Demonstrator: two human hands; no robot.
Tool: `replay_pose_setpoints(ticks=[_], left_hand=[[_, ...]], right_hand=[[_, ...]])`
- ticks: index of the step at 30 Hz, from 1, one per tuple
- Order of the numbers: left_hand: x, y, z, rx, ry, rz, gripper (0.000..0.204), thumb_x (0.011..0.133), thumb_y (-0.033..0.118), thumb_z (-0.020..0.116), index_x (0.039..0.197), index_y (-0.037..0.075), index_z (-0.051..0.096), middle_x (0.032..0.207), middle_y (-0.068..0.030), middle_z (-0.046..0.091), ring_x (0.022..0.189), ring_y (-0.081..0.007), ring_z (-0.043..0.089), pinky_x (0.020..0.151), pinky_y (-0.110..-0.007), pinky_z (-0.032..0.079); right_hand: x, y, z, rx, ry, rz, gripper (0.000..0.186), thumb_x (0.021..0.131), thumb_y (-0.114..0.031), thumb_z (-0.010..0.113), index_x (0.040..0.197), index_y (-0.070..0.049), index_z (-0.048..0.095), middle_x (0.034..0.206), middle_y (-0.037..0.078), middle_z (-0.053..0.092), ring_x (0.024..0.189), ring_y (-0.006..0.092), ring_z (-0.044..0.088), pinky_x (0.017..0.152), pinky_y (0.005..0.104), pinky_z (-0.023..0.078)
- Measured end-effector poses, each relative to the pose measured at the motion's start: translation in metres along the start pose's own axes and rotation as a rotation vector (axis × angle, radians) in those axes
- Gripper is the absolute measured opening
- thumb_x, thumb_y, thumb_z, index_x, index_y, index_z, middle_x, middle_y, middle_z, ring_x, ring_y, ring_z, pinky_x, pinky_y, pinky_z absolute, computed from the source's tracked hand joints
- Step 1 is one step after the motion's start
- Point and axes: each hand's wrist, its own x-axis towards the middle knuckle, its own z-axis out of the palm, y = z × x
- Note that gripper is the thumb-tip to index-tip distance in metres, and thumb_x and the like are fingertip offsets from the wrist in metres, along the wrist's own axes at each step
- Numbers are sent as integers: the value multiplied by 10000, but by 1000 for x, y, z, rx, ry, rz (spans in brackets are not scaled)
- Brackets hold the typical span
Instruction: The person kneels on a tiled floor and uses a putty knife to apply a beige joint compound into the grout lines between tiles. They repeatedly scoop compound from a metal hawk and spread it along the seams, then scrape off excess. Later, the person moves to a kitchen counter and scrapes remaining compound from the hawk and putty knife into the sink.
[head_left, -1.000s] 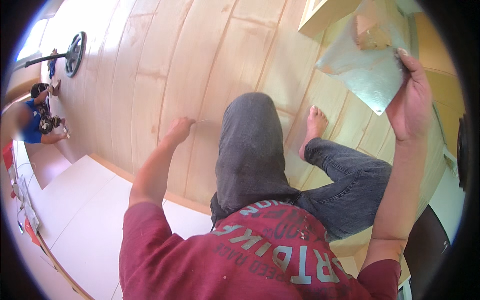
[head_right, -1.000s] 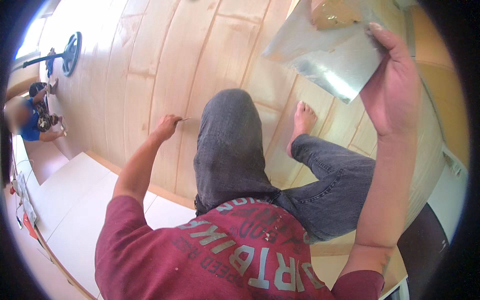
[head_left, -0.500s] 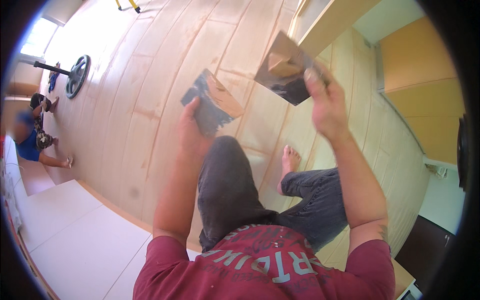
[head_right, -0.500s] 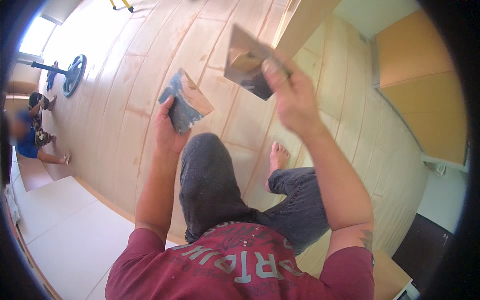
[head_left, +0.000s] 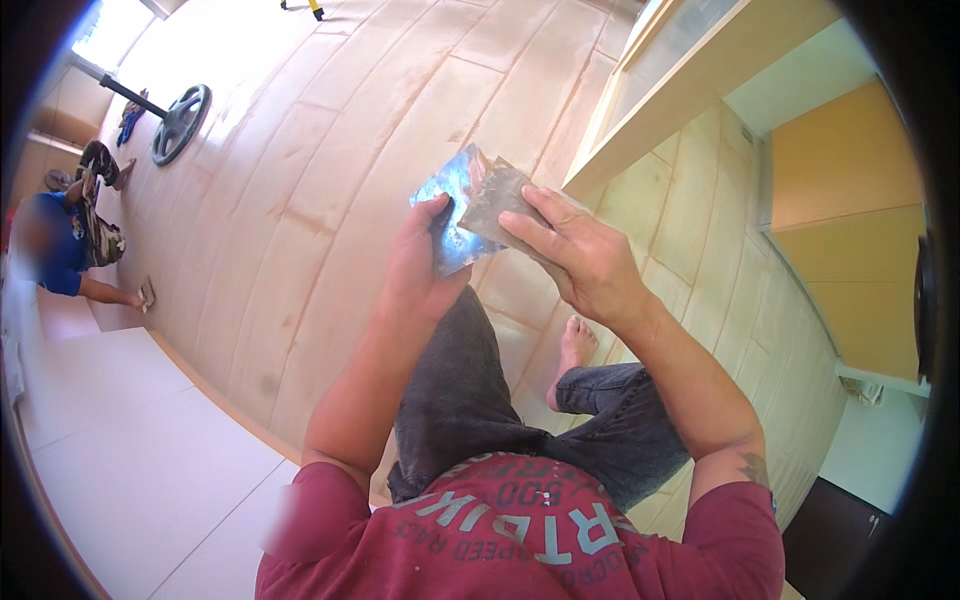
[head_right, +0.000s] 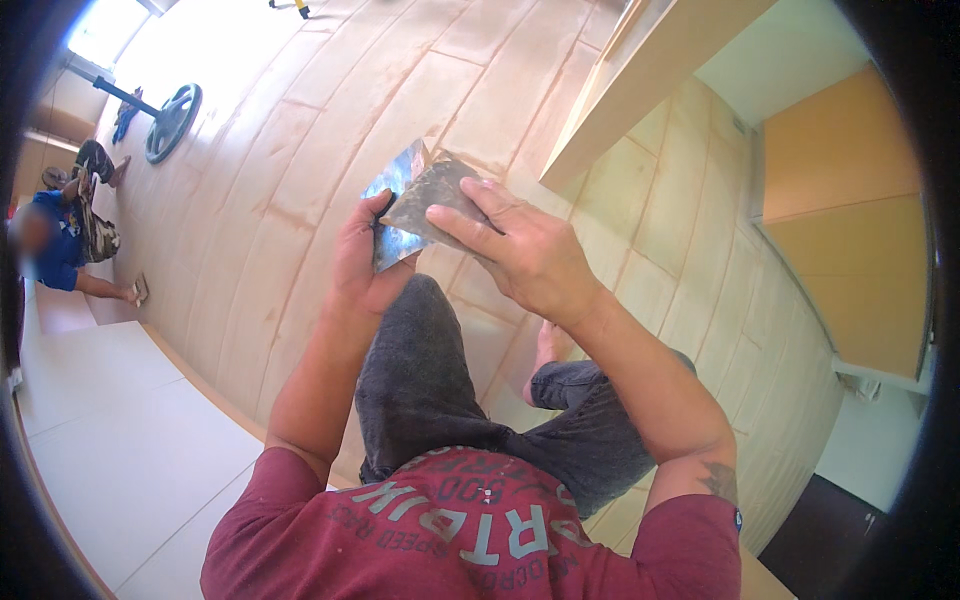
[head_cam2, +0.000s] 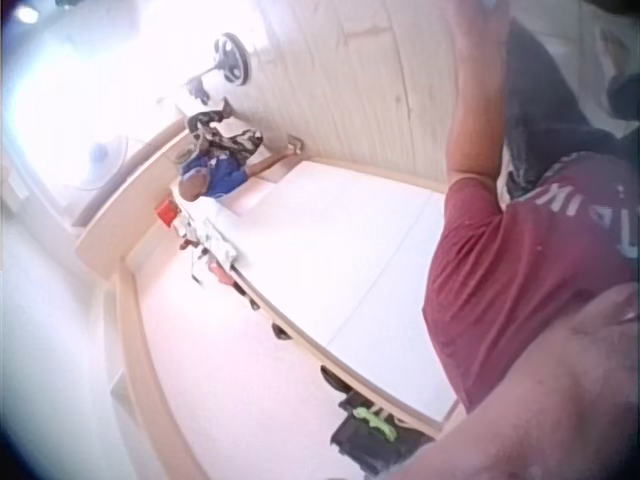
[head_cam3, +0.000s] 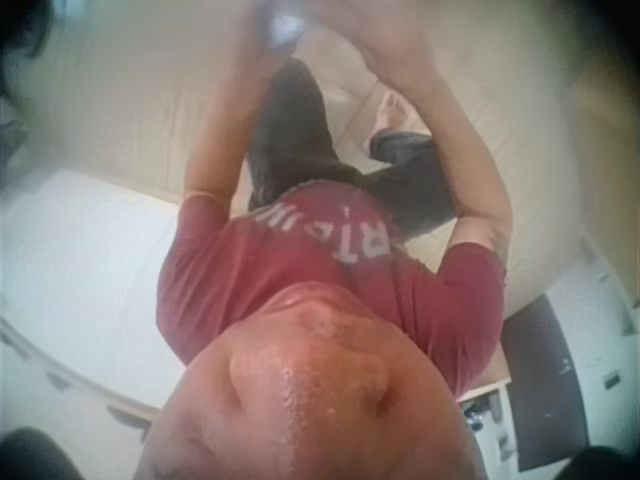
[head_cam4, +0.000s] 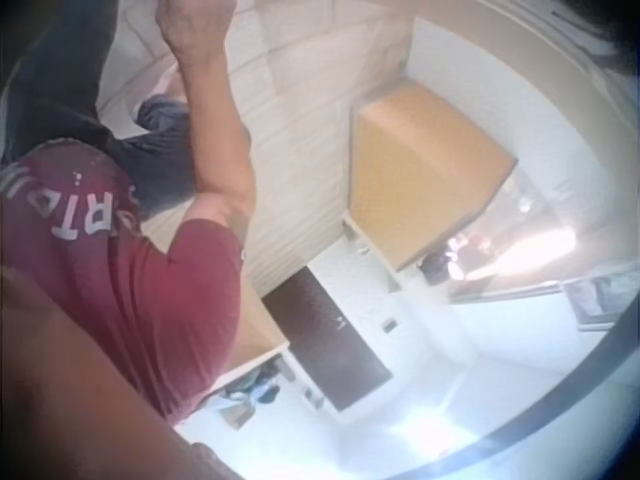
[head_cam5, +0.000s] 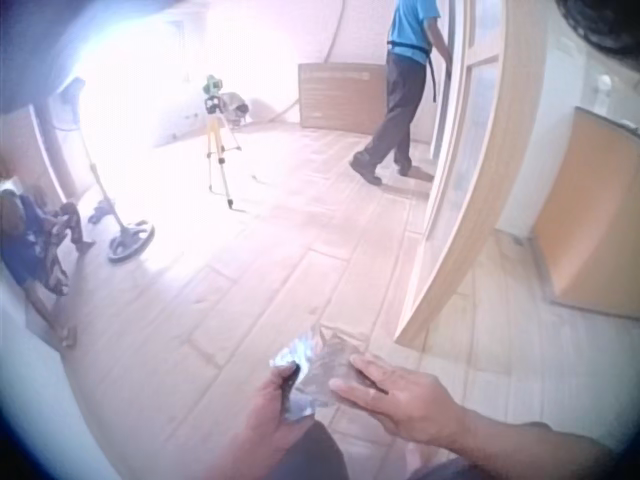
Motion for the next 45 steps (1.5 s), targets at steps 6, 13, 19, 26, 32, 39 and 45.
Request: replay_pose_setpoints(ticks=[6, 13, 19, 26, 32, 39, 45], left_hand=[[-1, -3, -6, -39, 23, 65, 243, 1033, 169, 557, 1217, 18, 609, 1149, -119, 721, 1029, -240, 729, 927, -382, 613], [5, 21, -4, 37, 32, 297, 211, 1003, 161, 597, 1149, 15, 641, 1035, -98, 732, 898, -227, 739, 815, -370, 627], [22, -10, -22, 559, 201, 259, 279, 971, 198, 640, 1177, 9, 644, 1013, -68, 696, 855, -159, 677, 774, -310, 562], [79, -40, -10, 409, 158, 415, 317, 992, 189, 622, 1259, 21, 592, 1132, -63, 660, 1001, -152, 627, 887, -337, 525], [80, -32, 11, 198, 46, 663, 349, 1091, 293, 546, 1347, 56, 540, 1294, -75, 616, 1164, -221, 608, 1025, -377, 488], [52, -37, 22, 1071, -628, 1338, 472, 948, 168, 679, 1405, 94, 588, 1388, -157, 612, 1151, -301, 627, 963, -401, 520], [34, -10, 36, 1629, -777, 1326, 617, 773, -20, 721, 1354, 180, 662, 1355, -159, 645, 1083, -364, 660, 887, -420, 569]], right_hand=[[-11, 21, 5, -19, -70, 77, 433, 944, -70, 659, 1369, -148, 664, 1268, 225, 690, 1177, 391, 673, 999, 416, 562], [-15, 45, 11, 339, -307, 833, 308, 1067, -283, 581, 1203, -36, 703, 1002, 151, 752, 887, 208, 720, 797, 343, 566], [-6, 50, -4, 1111, 224, 1059, 414, 1100, -407, 516, 1069, -37, 701, 808, 11, 673, 753, 51, 592, 706, 259, 482], [-34, 43, 16, 531, -150, 677, 478, 1105, -422, 501, 1182, 19, 668, 827, 6, 626, 774, 103, 527, 737, 286, 473], [-26, 57, -5, 1077, 182, 1265, 371, 1073, -331, 570, 1186, 12, 657, 1031, 83, 717, 901, 173, 666, 887, 343, 547], [-7, 39, -13, 1698, 388, 1348, 354, 1037, -254, 588, 1291, -9, 610, 1226, 124, 690, 1124, 218, 679, 1004, 396, 553], [-9, 36, -15, 1808, 451, 1263, 352, 1042, -263, 587, 1314, -40, 602, 1243, 103, 687, 1123, 232, 679, 1015, 403, 550]])
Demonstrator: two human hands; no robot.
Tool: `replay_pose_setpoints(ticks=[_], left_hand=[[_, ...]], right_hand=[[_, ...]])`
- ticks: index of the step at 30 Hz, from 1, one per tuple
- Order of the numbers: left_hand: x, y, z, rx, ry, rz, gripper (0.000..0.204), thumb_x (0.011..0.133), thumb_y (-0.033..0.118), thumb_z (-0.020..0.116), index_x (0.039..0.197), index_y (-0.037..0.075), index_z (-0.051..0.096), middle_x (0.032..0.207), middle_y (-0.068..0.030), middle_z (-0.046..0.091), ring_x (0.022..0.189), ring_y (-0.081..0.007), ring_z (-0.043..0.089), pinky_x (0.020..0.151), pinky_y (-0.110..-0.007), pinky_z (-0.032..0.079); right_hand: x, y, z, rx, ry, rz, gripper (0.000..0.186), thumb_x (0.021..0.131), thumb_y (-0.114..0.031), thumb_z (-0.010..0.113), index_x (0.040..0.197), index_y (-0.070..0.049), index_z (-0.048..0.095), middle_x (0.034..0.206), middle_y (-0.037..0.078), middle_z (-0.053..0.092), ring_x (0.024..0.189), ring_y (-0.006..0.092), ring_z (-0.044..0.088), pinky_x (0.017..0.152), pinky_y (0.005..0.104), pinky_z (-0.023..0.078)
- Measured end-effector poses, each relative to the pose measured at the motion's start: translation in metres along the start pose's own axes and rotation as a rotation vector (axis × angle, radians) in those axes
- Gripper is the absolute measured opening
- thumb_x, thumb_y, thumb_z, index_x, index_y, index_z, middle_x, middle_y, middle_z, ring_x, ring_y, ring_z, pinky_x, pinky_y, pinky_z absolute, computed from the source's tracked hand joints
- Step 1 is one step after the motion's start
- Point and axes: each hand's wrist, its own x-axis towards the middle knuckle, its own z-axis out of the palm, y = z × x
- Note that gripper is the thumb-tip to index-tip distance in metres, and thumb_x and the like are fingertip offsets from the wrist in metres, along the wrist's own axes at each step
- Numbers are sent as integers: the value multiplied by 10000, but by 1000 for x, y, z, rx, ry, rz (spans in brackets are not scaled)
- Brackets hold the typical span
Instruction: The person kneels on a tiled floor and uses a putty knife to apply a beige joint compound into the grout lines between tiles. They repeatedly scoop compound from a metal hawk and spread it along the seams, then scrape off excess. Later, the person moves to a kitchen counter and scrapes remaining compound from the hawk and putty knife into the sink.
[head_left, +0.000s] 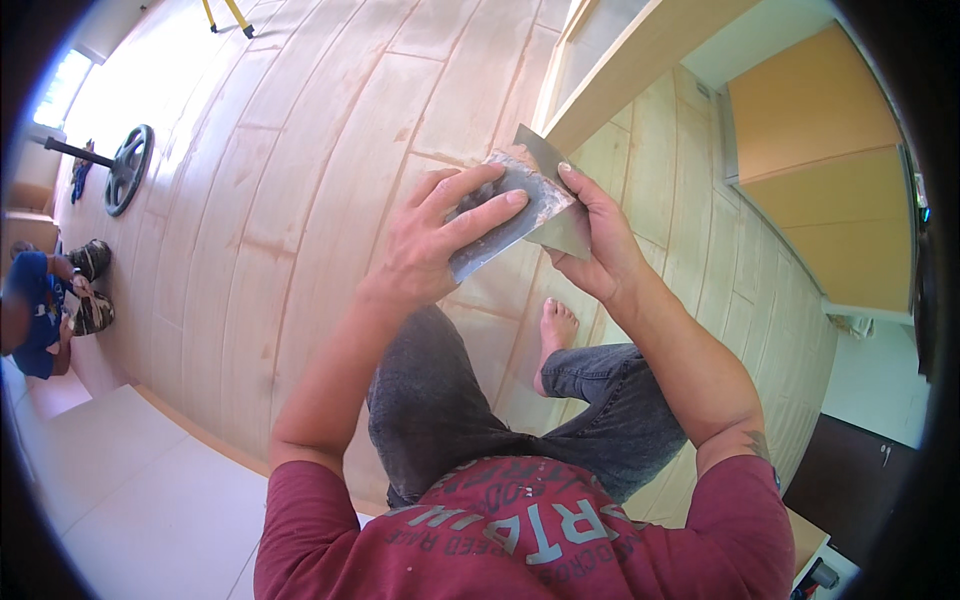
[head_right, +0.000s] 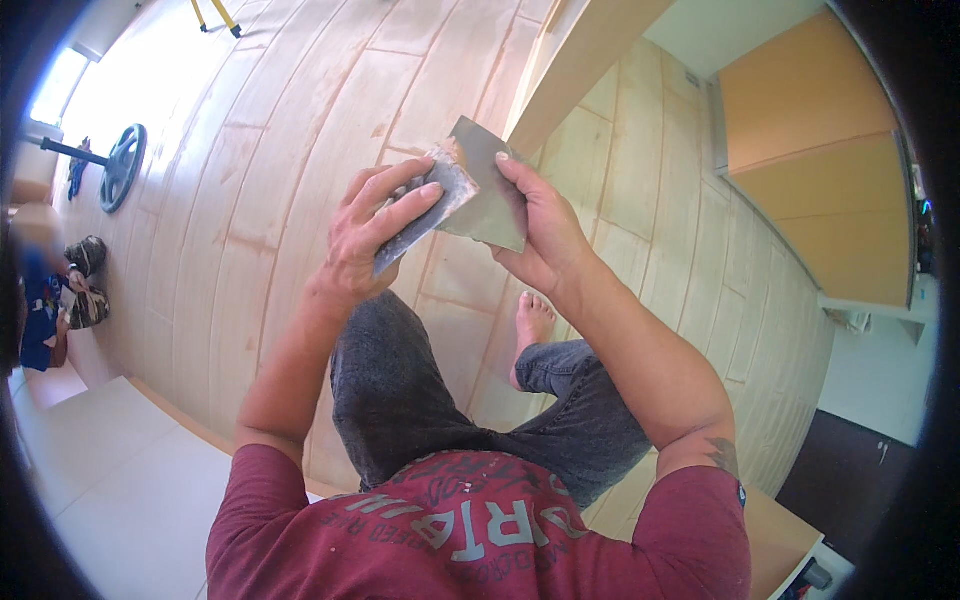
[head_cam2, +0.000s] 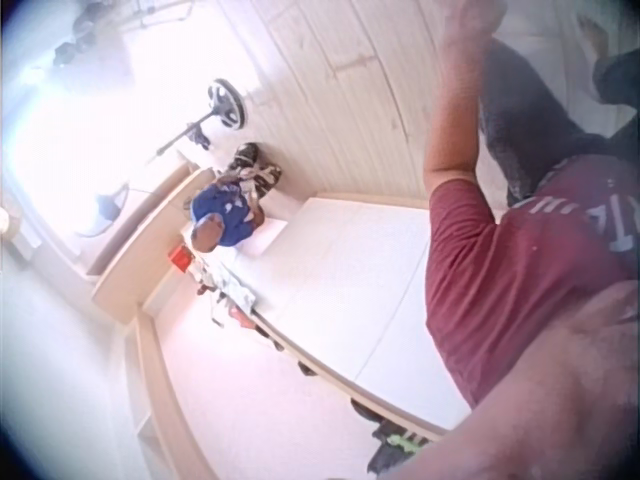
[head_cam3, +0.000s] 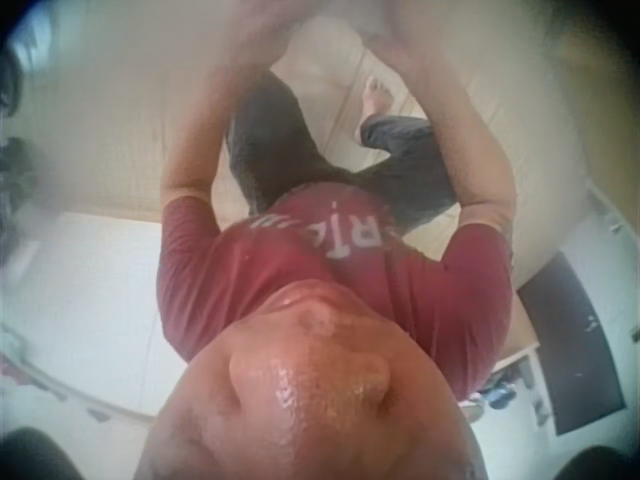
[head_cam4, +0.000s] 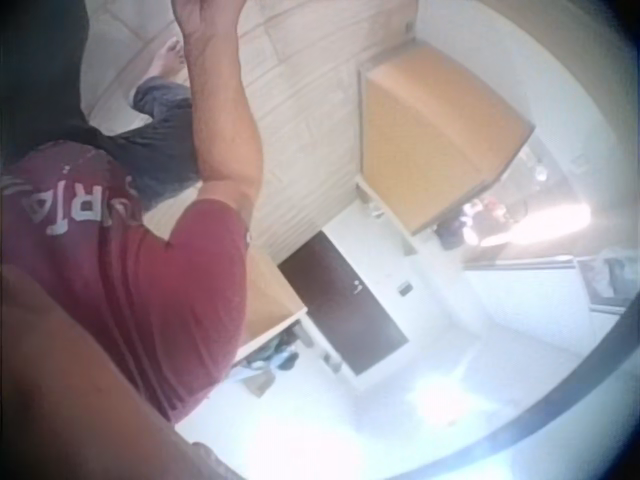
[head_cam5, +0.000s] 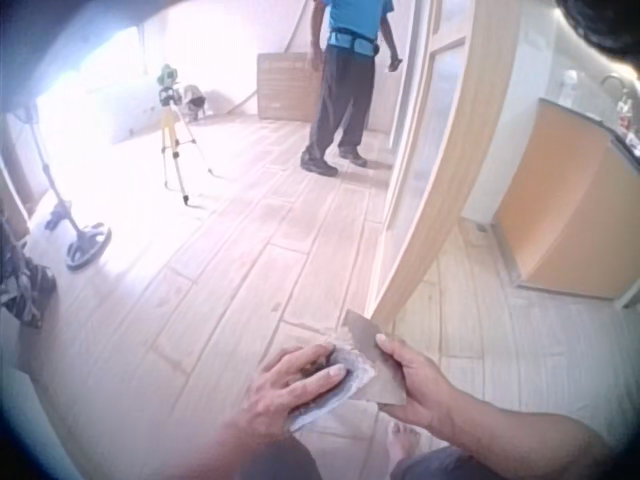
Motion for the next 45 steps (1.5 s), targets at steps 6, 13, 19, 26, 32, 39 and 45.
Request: replay_pose_setpoints(ticks=[6, 13, 19, 26, 32, 39, 45], left_hand=[[-15, -18, -31, 168, -265, -66, 666, 765, -22, 697, 1364, 267, 672, 1365, -63, 639, 1109, -317, 644, 935, -419, 553], [-10, -20, -64, 262, -203, -161, 491, 789, -34, 630, 1203, 194, 762, 1204, -64, 715, 1158, -294, 636, 975, -413, 513], [5, 7, -40, 308, -351, 36, 452, 809, 68, 643, 1223, 232, 722, 1197, -17, 685, 1161, -254, 630, 989, -419, 493], [-71, -29, -17, -29, -27, -267, 399, 853, 27, 658, 1211, 182, 741, 1161, -66, 708, 1141, -271, 633, 1008, -401, 494], [-234, -53, -15, -742, 776, -1163, 259, 1030, 186, 668, 1241, 41, 706, 1185, -39, 715, 1084, -133, 626, 1003, -323, 490], [-484, -17, -149, 348, 587, -1447, 303, 1068, 198, 595, 1347, 127, 688, 1267, -84, 731, 1194, -218, 657, 1053, -361, 482], [-546, -6, -211, 783, -21, -1368, 482, 932, 15, 591, 1326, 265, 711, 1311, -58, 700, 1265, -317, 595, 1107, -432, 444]], right_hand=[[1, -2, -4, -60, 68, -5, 358, 1030, -255, 622, 1298, -20, 593, 1234, 114, 681, 1112, 233, 687, 993, 392, 565], [-2, -27, -4, -416, 156, -164, 393, 1020, -255, 641, 1287, 27, 583, 1171, 116, 690, 1045, 215, 698, 940, 374, 574], [9, -18, -21, -612, 209, -307, 385, 1017, -269, 647, 1255, 32, 618, 1125, 121, 700, 1007, 192, 690, 861, 340, 566], [23, -60, -54, -552, 239, -336, 408, 1059, -233, 566, 1379, 21, 575, 1369, 126, 636, 1225, 234, 629, 1075, 385, 503], [33, -73, -54, -618, 266, -374, 381, 1051, -247, 606, 1355, -18, 599, 1332, 83, 674, 1151, 192, 669, 987, 335, 546], [75, -27, -67, -542, 224, -258, 354, 1061, -225, 591, 1350, -19, 606, 1321, 85, 681, 1184, 194, 663, 1014, 344, 540], [76, -19, -60, -608, 254, -203, 382, 1066, -226, 581, 1381, -9, 581, 1371, 92, 650, 1239, 206, 632, 1060, 358, 512]])
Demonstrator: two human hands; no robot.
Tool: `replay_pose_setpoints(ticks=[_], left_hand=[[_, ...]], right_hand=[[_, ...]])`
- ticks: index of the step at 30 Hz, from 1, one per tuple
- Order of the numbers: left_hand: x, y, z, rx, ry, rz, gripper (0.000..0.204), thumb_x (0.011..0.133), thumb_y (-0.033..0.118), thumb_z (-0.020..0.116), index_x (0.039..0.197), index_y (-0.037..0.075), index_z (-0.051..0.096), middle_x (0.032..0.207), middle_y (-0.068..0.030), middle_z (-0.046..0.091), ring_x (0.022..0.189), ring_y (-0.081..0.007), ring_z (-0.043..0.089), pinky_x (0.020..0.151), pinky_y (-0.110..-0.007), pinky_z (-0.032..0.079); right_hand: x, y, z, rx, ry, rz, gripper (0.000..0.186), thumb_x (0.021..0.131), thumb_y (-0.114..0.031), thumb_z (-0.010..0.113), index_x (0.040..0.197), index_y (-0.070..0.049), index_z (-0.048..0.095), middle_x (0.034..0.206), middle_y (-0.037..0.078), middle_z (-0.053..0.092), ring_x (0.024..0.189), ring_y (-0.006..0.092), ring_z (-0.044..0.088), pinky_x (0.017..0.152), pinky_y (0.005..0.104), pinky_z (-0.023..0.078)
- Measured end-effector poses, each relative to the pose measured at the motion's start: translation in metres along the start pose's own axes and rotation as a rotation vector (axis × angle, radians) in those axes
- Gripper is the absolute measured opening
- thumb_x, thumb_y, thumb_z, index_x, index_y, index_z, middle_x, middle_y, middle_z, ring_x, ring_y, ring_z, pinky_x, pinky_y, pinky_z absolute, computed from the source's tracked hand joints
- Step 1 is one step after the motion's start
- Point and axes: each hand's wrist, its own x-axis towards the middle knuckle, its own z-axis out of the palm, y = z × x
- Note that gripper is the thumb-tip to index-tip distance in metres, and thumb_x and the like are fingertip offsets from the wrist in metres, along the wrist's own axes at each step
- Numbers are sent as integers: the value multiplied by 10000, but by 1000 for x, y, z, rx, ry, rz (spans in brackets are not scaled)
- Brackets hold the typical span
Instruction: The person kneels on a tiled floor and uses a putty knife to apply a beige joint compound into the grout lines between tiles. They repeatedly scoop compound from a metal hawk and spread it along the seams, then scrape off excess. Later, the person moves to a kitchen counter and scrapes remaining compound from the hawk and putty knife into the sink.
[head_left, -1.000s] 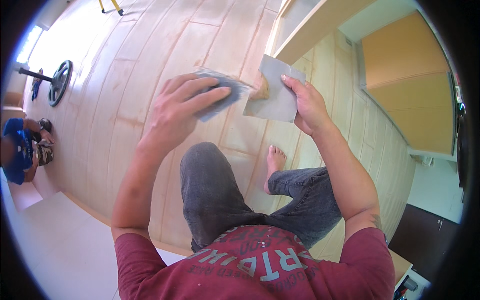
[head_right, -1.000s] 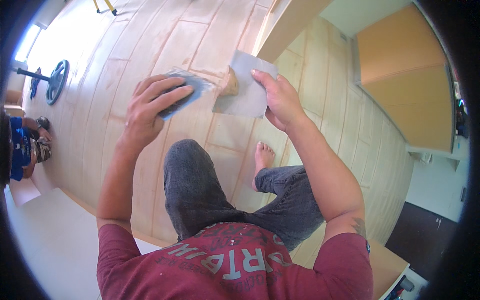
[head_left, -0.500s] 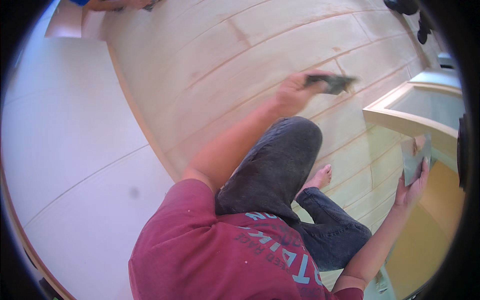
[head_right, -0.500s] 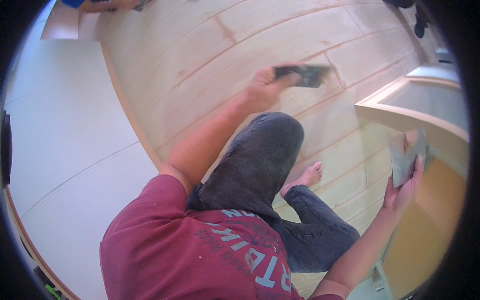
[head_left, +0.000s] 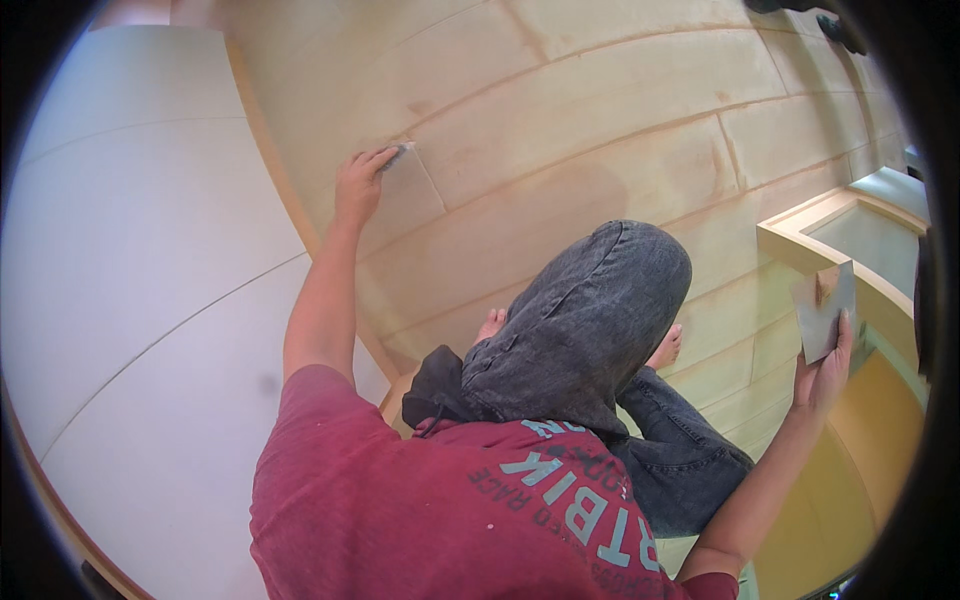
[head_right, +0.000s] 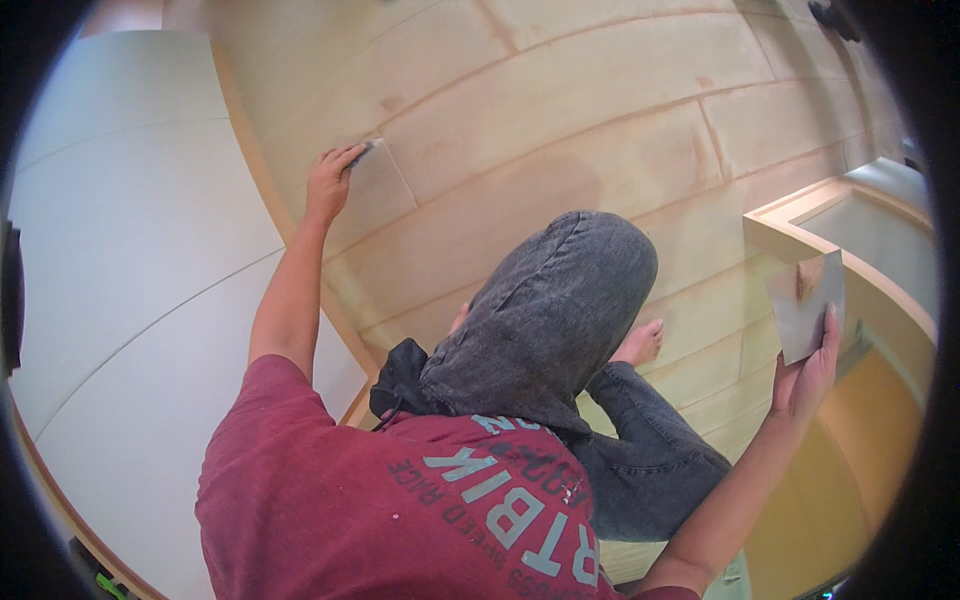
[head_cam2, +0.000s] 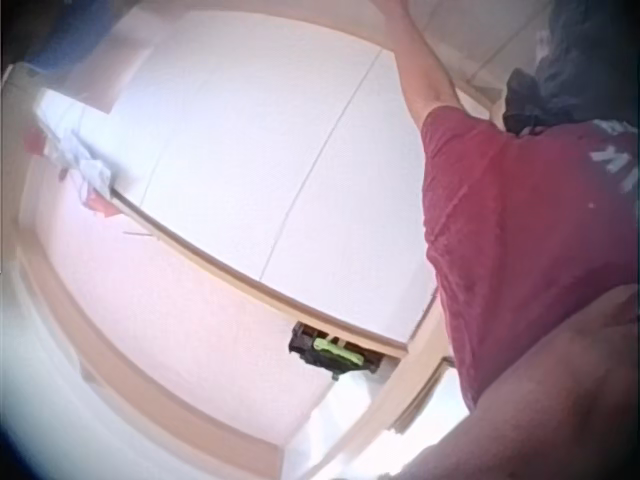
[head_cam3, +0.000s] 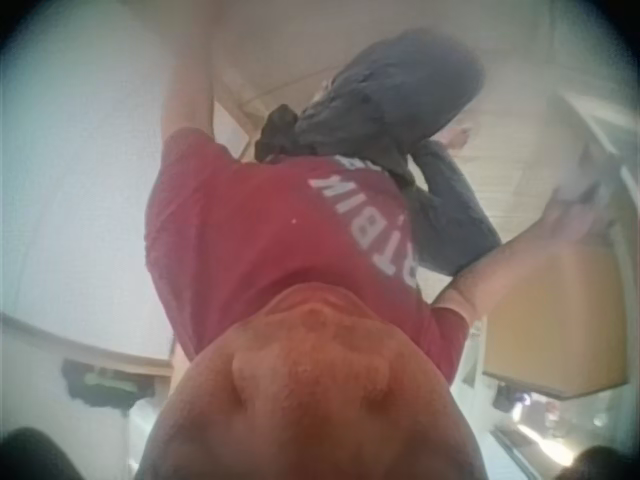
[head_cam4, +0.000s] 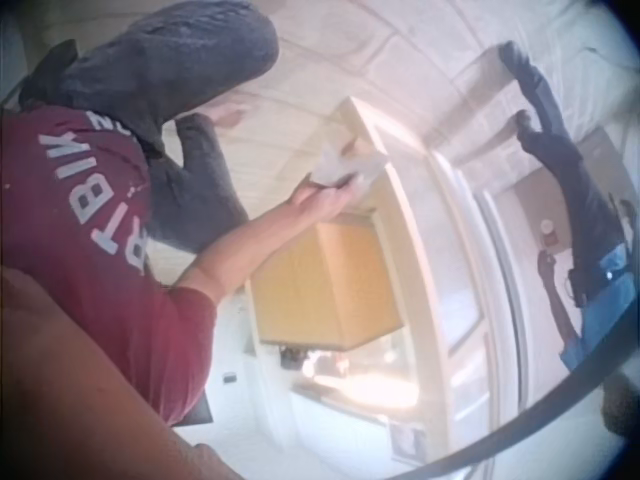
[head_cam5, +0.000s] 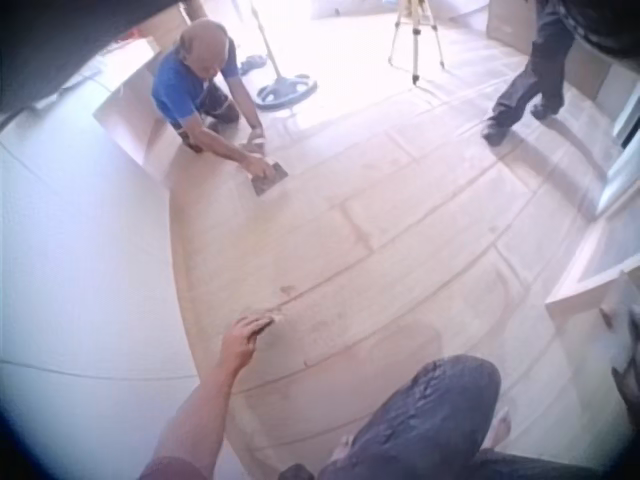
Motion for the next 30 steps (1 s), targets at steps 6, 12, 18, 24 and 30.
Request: replay_pose_setpoints(ticks=[6, 12, 18, 24, 30], left_hand=[[37, -16, 35, 310, -162, 430, 603, 846, -41, 588, 1320, 308, 715, 1425, -11, 642, 1396, -323, 483, 1222, -511, 322], [26, -30, 9, 364, -437, 471, 616, 845, -44, 587, 1351, 292, 693, 1487, -15, 597, 1465, -326, 424, 1255, -524, 286], [17, -12, -13, 379, -415, 609, 623, 838, -37, 593, 1371, 276, 677, 1514, -17, 572, 1467, -331, 425, 1244, -532, 301], [-10, -2, 18, 346, -415, 539, 605, 851, -42, 572, 1359, 267, 683, 1501, -30, 582, 1462, -326, 433, 1235, -521, 310], [-17, 8, 10, 375, -384, 596, 595, 871, -24, 571, 1373, 277, 671, 1520, -32, 562, 1465, -325, 426, 1232, -520, 304]], right_hand=[[-2, 8, 2, 4, 54, 8, 383, 1062, -231, 586, 1379, -15, 580, 1380, 85, 643, 1244, 216, 625, 1083, 366, 496], [-16, -4, -1, -8, 95, 58, 410, 1049, -241, 611, 1386, -11, 572, 1391, 86, 636, 1259, 221, 615, 1095, 376, 486], [-24, -5, -4, -50, 127, 43, 414, 1048, -242, 614, 1390, -14, 570, 1391, 74, 630, 1281, 223, 596, 1101, 381, 481], [-19, 3, -16, -48, 109, -5, 417, 1055, -249, 599, 1399, -15, 565, 1400, 71, 621, 1276, 216, 594, 1107, 375, 470], [-16, 3, -18, -25, 44, 33, 415, 1062, -242, 583, 1402, -6, 558, 1402, 82, 615, 1290, 217, 582, 1113, 371, 462]])
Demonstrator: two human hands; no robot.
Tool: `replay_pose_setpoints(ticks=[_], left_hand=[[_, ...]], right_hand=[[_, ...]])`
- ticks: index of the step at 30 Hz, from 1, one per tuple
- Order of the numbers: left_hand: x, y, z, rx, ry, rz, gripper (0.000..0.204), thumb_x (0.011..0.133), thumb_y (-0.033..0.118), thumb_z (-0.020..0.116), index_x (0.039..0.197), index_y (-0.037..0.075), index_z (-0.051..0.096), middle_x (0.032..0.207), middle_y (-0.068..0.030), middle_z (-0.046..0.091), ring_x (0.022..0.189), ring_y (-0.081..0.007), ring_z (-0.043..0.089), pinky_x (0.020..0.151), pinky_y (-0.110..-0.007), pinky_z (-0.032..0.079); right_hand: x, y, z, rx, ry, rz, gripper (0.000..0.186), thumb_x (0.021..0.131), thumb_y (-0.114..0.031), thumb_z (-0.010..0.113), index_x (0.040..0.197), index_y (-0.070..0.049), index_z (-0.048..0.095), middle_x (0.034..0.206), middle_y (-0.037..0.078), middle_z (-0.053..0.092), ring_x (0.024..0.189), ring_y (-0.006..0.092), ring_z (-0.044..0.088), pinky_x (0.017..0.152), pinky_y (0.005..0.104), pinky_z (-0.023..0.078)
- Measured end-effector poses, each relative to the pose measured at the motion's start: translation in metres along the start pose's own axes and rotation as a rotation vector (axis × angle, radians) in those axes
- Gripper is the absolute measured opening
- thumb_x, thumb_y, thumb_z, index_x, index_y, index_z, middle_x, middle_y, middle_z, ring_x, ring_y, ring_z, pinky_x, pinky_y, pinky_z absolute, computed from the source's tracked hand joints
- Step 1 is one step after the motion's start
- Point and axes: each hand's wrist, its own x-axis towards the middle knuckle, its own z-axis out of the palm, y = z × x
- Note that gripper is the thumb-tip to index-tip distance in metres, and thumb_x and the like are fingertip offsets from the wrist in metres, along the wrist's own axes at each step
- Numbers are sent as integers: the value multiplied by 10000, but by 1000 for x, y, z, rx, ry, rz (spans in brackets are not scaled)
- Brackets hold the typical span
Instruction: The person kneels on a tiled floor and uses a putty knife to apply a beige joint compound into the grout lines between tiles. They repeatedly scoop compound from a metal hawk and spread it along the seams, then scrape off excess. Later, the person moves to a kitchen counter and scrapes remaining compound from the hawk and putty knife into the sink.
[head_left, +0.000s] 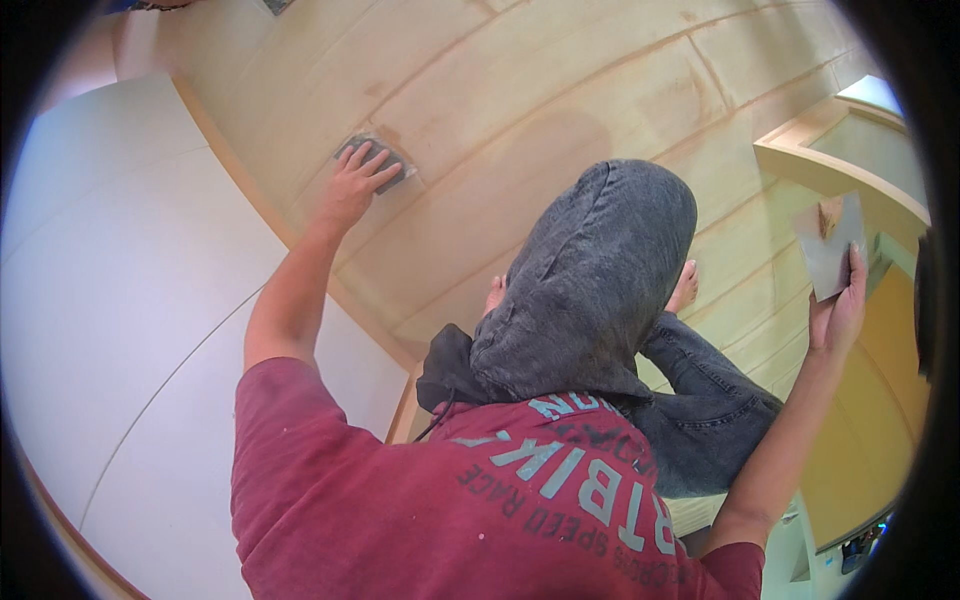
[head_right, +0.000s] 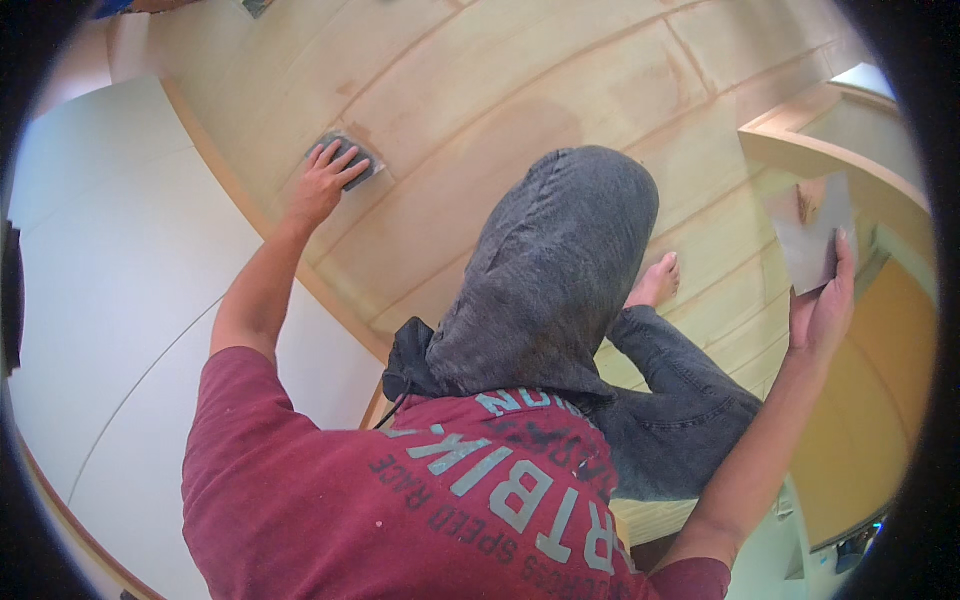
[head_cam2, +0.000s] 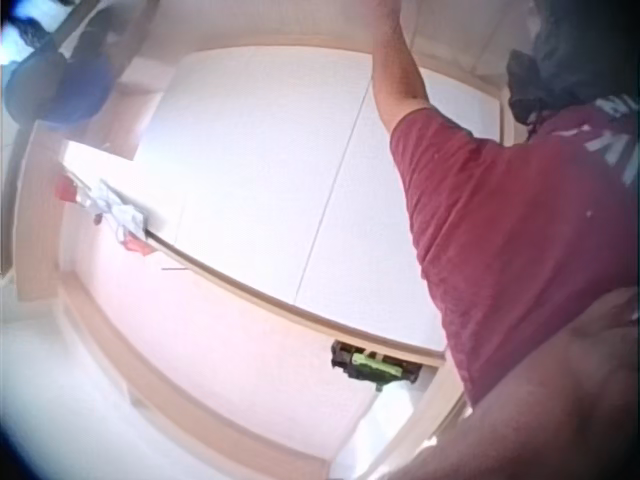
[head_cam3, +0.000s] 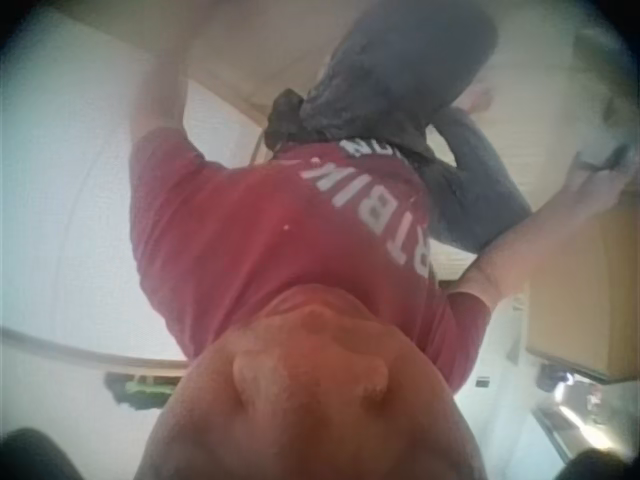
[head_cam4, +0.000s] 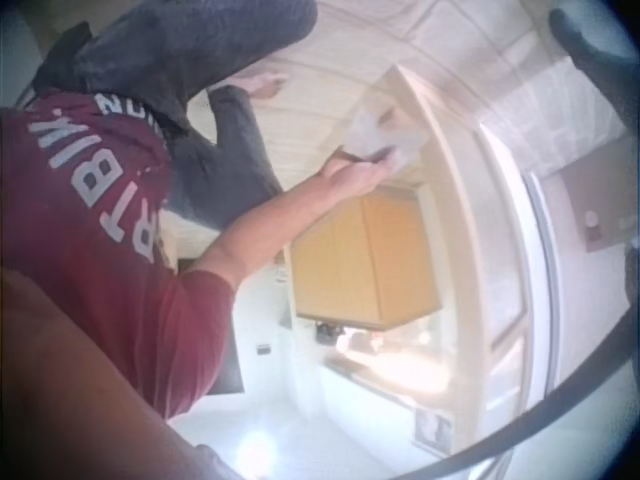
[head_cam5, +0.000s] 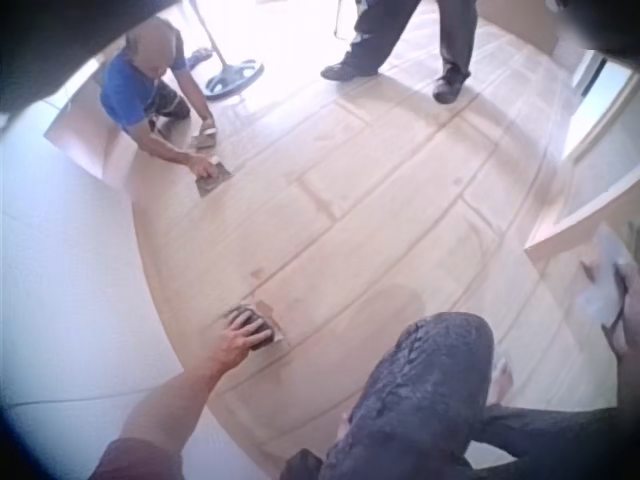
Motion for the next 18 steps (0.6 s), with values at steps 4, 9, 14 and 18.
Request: replay_pose_setpoints(ticks=[4, 9, 14, 18], left_hand=[[-5, 39, 8, 4, -29, -28, 578, 878, 15, 593, 1384, 286, 657, 1545, -19, 536, 1460, -326, 430, 1228, -532, 301], [-32, 27, 0, 78, -120, 4, 548, 886, 54, 592, 1380, 283, 656, 1449, -24, 622, 1384, -327, 505, 1149, -537, 373], [17, 11, -6, -153, 141, -519, 432, 937, 101, 562, 1331, 230, 684, 1281, -81, 701, 1135, -335, 647, 981, -493, 482], [65, 6, -2, -157, 217, -629, 386, 959, 145, 569, 1319, 214, 691, 1216, -110, 712, 1000, -335, 684, 899, -485, 515]], right_hand=[[-2, -5, 4, 6, 54, -23, 365, 1080, -217, 552, 1388, -22, 581, 1402, 80, 622, 1284, 195, 591, 1087, 357, 485], [-10, -8, 11, -5, 27, -41, 425, 1067, -238, 571, 1419, -2, 548, 1439, 116, 583, 1318, 242, 559, 1144, 390, 440], [-12, -7, 15, -4, 83, -56, 428, 1071, -222, 558, 1423, 21, 539, 1461, 126, 566, 1342, 251, 541, 1169, 399, 420], [-10, -9, 16, -19, 68, -110, 425, 1072, -212, 556, 1418, 34, 540, 1468, 130, 560, 1350, 251, 537, 1175, 400, 415]])
